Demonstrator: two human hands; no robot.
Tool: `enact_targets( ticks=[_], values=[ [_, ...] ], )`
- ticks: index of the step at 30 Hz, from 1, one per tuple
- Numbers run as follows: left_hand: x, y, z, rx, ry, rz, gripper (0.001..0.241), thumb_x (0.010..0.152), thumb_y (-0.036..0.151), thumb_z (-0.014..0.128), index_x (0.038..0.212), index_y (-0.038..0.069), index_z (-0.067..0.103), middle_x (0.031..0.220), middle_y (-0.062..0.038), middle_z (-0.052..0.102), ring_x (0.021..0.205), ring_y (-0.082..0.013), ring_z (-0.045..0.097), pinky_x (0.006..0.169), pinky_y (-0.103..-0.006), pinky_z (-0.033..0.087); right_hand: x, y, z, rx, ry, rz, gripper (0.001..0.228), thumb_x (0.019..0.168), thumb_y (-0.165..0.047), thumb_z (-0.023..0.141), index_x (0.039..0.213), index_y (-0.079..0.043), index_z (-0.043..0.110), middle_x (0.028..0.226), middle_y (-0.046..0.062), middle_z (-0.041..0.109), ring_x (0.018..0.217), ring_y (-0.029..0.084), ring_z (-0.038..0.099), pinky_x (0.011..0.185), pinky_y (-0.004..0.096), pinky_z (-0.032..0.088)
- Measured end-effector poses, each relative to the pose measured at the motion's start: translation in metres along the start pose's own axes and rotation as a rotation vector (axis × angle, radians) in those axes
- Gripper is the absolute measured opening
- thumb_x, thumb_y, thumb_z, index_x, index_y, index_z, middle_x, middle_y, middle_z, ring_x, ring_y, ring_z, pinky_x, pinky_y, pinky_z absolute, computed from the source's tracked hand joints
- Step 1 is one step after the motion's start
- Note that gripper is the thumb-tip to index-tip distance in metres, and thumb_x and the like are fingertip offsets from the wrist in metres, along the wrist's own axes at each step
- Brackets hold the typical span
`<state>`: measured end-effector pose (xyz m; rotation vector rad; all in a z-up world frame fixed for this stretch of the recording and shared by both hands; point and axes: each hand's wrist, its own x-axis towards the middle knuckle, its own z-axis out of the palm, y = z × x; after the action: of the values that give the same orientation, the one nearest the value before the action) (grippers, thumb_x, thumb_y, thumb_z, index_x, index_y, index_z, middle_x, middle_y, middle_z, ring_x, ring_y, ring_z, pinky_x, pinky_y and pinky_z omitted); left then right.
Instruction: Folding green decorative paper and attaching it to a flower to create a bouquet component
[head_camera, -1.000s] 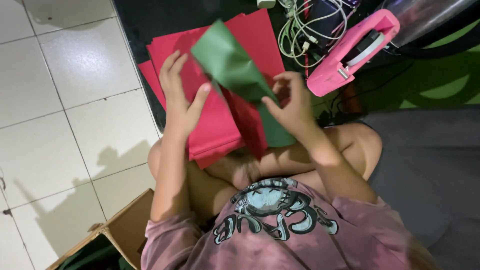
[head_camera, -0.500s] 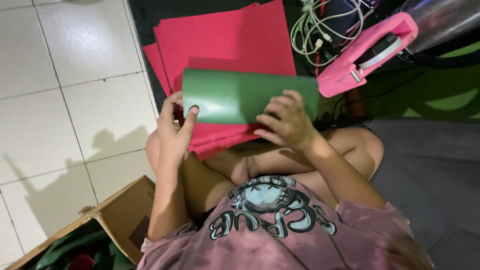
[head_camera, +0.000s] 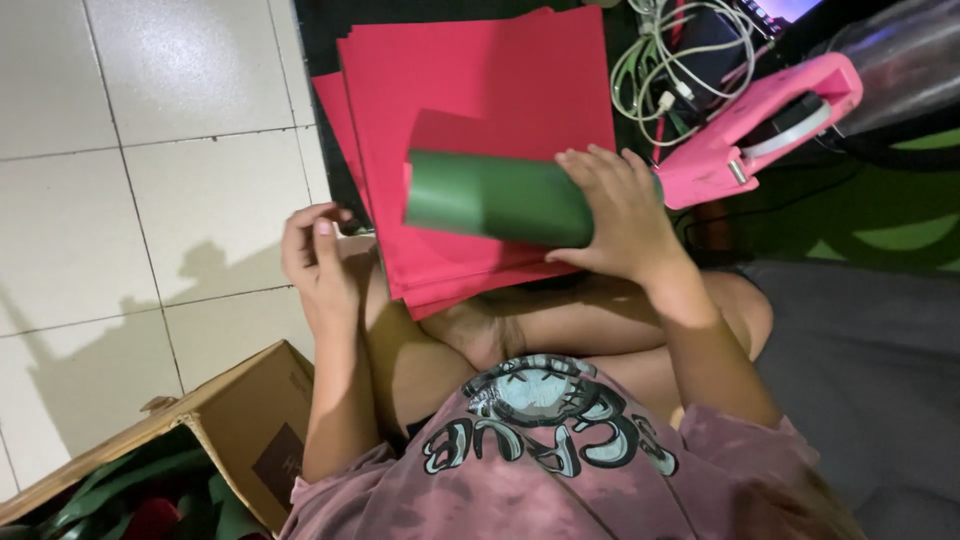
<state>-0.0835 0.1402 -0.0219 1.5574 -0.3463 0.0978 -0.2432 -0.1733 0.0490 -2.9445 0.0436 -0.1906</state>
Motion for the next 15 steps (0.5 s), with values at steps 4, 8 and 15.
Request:
enact_targets(
  ticks=[4, 8, 15],
  values=[
    [-0.001, -0.006, -0.003, -0.02, 0.116, 0.055, 0.027, 0.11, 0.023, 0.048, 0.107, 0.003, 0.064, 0.088, -0.011, 0.064, 0.085, -0.0235, 0.063, 0.089, -0.0382, 0.049, -0.003, 0.015, -0.012, 0.161, 0.007, -0.067, 0.117, 0.061, -0.067, 0.086, 0.153, -0.006, 0.048, 0.136, 0.023, 0.062, 0.129, 0.044, 0.056, 0.115, 0.055, 0.036],
    [-0.002, 0.012, -0.007, 0.084, -0.08, 0.168, 0.018, 0.107, 0.016, 0.052, 0.104, 0.005, 0.066, 0.089, -0.008, 0.064, 0.089, -0.027, 0.066, 0.087, -0.0383, 0.05, -0.005, 0.026, -0.013, 0.369, -0.026, 0.013, 0.114, 0.053, -0.041, 0.095, 0.15, -0.002, 0.05, 0.139, 0.02, 0.062, 0.133, 0.042, 0.054, 0.118, 0.054, 0.035],
    [0.039, 0.027, 0.007, 0.293, -0.465, 0.564, 0.01, 0.103, 0.014, 0.063, 0.105, 0.012, 0.073, 0.098, -0.005, 0.07, 0.1, -0.0305, 0.066, 0.088, -0.0416, 0.052, 0.008, 0.033, -0.02, 0.337, -0.152, 0.018, 0.119, 0.052, -0.041, 0.097, 0.155, -0.009, 0.047, 0.138, 0.016, 0.061, 0.134, 0.038, 0.053, 0.12, 0.051, 0.035]
  ],
)
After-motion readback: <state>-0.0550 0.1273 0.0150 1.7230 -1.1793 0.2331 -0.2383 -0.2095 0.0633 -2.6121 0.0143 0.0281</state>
